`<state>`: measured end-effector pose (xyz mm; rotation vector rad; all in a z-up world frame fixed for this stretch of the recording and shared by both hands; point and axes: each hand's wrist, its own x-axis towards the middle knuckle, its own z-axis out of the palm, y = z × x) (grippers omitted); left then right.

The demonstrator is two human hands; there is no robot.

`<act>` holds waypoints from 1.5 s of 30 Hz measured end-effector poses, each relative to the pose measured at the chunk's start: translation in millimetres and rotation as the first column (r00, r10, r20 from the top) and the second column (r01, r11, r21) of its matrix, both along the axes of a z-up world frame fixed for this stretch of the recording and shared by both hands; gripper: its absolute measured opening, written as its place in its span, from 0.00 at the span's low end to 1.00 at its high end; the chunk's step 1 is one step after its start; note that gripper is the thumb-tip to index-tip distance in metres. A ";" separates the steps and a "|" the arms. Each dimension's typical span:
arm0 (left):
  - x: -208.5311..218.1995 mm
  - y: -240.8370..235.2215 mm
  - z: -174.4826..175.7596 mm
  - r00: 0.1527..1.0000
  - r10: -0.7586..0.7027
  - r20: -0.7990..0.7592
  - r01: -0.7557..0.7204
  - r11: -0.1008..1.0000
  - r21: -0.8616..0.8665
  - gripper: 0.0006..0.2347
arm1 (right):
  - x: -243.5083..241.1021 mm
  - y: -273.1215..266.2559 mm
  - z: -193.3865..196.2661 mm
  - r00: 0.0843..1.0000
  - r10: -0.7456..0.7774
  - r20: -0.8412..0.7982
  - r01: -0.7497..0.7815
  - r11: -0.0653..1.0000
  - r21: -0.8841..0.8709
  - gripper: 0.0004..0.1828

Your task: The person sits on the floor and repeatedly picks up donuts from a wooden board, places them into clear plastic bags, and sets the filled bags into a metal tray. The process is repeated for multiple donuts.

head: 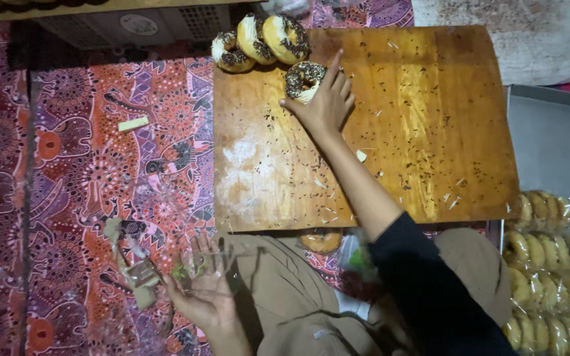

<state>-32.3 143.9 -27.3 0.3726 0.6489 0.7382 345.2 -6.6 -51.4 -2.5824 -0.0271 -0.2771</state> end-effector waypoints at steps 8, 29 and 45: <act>14.2 -2.2 27.0 1.000 0.018 0.025 -0.015 0.992 -0.126 0.30 | -29.1 -20.3 -26.4 0.987 0.124 0.103 -0.152 0.927 0.343 0.80; 19.0 -172.9 57.5 0.863 -0.085 0.498 0.290 0.891 -0.350 0.34 | -385.6 -137.4 137.3 0.951 0.200 0.237 -0.271 0.907 0.321 0.68; -13.2 -170.0 72.4 0.524 -0.637 0.565 0.651 0.727 0.217 0.37 | -379.0 -144.0 154.1 0.844 0.268 0.465 -0.403 0.888 0.219 0.72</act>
